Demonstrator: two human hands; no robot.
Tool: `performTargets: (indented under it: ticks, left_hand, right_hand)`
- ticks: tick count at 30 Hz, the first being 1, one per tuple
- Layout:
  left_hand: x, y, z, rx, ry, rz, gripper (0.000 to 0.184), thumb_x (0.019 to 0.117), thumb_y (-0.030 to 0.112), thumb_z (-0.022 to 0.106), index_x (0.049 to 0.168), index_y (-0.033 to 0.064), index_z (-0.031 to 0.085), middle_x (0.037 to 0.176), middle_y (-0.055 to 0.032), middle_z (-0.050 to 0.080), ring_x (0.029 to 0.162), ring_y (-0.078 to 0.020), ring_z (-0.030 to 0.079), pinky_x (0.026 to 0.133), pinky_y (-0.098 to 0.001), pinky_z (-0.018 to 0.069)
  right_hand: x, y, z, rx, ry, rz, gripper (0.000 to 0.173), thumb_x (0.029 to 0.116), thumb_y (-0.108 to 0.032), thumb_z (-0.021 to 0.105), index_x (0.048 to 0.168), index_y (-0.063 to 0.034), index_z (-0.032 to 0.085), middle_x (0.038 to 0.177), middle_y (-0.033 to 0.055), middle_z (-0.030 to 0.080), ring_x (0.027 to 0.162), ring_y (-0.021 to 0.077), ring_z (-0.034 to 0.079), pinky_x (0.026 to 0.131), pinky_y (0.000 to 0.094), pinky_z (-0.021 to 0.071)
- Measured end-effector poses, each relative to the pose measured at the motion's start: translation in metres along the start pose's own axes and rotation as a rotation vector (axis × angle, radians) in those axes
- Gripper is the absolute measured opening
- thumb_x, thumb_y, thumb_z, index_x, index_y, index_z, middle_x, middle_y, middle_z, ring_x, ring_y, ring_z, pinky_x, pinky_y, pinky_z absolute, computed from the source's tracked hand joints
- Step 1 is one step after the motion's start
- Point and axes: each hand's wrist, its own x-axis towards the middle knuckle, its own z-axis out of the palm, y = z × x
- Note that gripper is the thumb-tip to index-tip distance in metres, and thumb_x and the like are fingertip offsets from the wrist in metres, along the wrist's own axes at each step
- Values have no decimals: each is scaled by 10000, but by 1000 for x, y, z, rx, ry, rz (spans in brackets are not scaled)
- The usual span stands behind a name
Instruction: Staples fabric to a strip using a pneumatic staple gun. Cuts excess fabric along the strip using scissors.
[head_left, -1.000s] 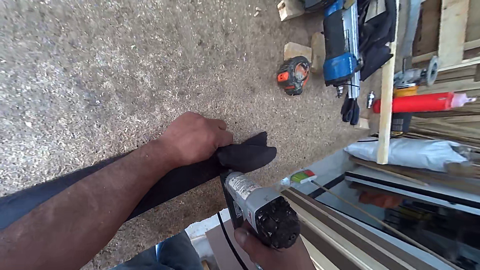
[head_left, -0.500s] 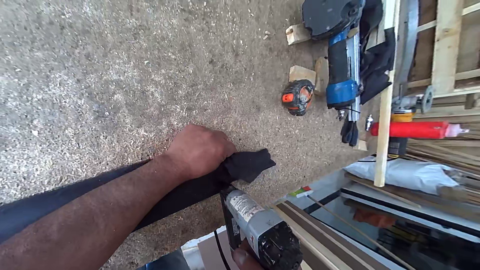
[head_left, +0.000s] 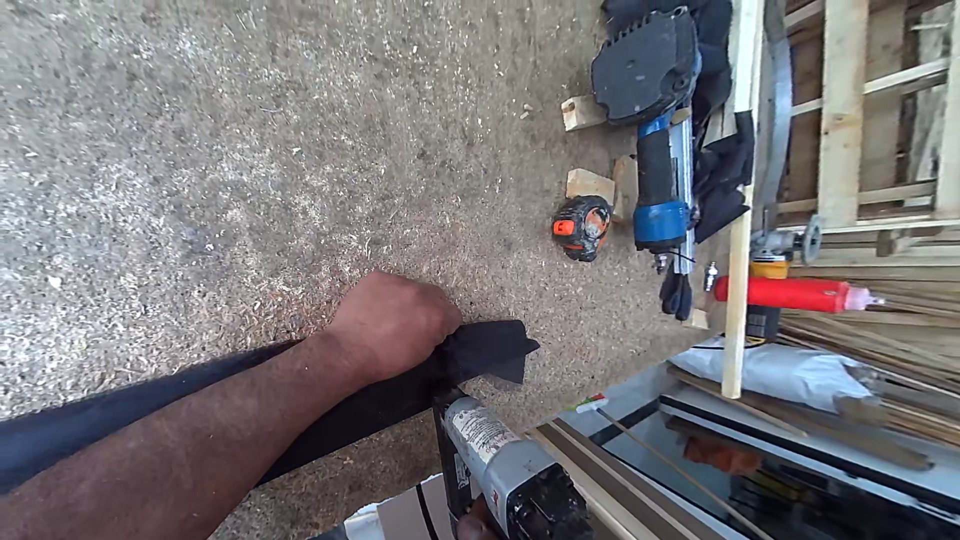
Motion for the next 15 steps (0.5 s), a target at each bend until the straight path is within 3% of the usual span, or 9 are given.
performTargets:
  ticks: [6,10,12,15]
  left_hand:
    - [-2,-1,2,-19,12,-3,163,918,129,642,772,179,696,736,-4,666,669,-210,688,491,-443,521]
    - [-2,-1,2,-11,20,5,166,917,134,640,766,177,692,725,-4,656,662,-207,683,488,-433,519]
    - [-2,0,2,4,9,1,168,926,143,637,775,180,701,726,-7,656,663,-212,684,484,-429,515]
    - [-1,0,2,11,-1,0,166,931,140,635,788,183,708,740,-4,665,673,-206,686,494,-425,518]
  right_hand:
    - [-1,-2,0,-22,4,26,180,894,-176,721,900,0,687,734,-58,683,641,-44,628,638,157,551]
    - [-4,5,2,-45,52,20,297,860,-225,742,973,39,665,768,-59,685,653,-89,620,653,98,531]
    - [-4,6,2,3,39,28,285,863,-197,738,995,43,660,763,-60,688,633,-62,625,627,121,541]
    - [-5,3,5,12,18,35,280,849,-224,740,961,21,665,746,-85,678,626,-79,619,634,108,540]
